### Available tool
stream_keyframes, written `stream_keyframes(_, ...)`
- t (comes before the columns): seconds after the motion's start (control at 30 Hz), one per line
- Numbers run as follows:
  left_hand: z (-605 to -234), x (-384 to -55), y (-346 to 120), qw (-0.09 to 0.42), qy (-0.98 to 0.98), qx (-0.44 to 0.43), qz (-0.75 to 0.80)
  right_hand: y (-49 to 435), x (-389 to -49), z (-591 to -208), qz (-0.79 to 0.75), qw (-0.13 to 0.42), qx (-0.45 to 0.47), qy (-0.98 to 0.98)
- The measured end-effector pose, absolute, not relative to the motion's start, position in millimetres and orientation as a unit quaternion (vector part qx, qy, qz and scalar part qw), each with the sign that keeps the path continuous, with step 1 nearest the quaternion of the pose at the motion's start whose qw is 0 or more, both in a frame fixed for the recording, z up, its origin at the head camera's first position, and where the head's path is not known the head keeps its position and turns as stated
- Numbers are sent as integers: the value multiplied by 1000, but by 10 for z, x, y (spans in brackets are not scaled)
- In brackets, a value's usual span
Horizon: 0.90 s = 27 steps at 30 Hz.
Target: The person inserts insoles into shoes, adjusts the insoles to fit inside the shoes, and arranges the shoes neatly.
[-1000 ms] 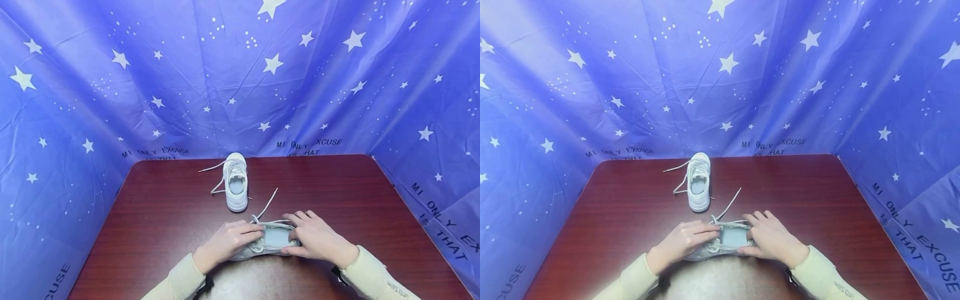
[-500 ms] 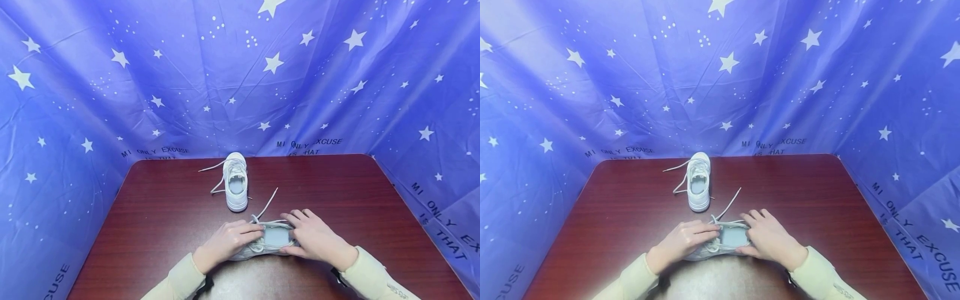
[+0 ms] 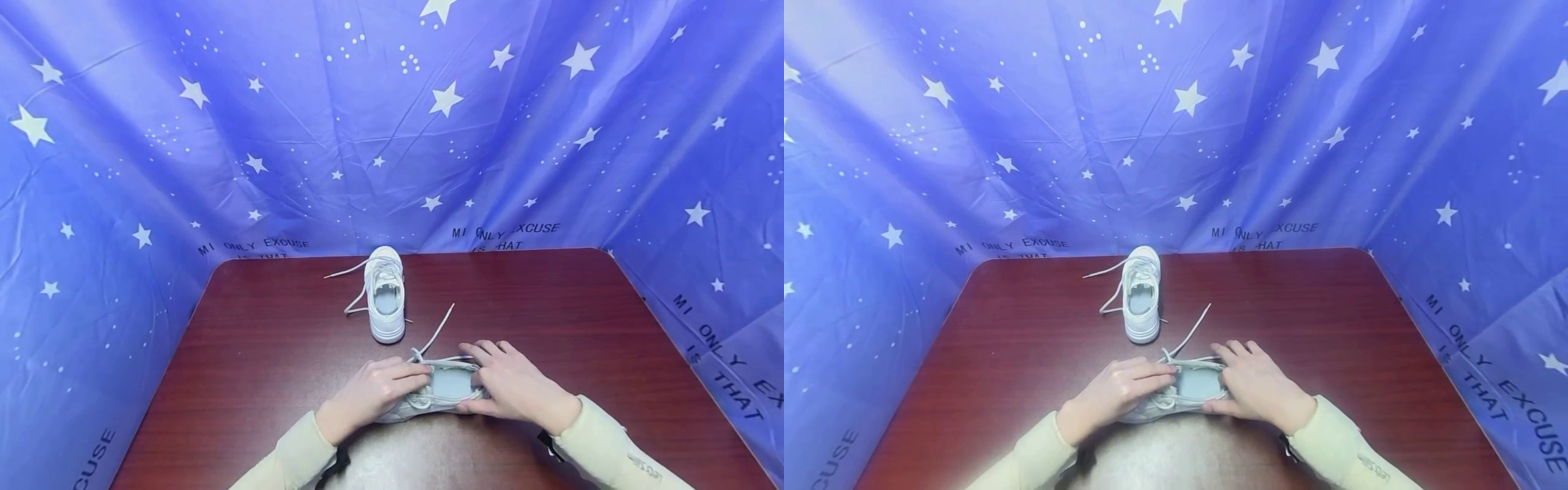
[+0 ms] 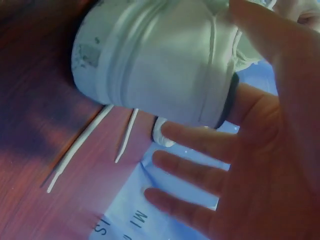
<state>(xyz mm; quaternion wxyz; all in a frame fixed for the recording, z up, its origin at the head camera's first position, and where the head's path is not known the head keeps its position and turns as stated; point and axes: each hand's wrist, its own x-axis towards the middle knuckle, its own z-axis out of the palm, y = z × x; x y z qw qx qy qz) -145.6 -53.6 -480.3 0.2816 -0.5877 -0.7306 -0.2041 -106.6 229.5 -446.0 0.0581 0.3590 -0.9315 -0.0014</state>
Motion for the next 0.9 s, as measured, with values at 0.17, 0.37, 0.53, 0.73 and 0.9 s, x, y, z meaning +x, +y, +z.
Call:
stream_keyframes(0.17, -4810, -1447, -531, 284, -731, -587, -201, 2339, -1078, -4444, 10, 79, 401, -913)
stream_keyframes(0.37, -4826, -1456, -534, 280, -735, -584, -203, 2371, -1120, -4410, 20, 148, 439, -886)
stream_keyframes(0.53, -4834, -1463, -536, 276, -739, -582, -198, 2372, -1139, -4380, 36, 165, 464, -870)
stream_keyframes(0.73, -4822, -1458, -536, 275, -739, -583, -196, 2370, -1119, -4385, 46, 153, 479, -863)
stream_keyframes(0.9, -4812, -1454, -540, 276, -737, -583, -201, 2379, -1100, -4430, 41, 131, 473, -870)
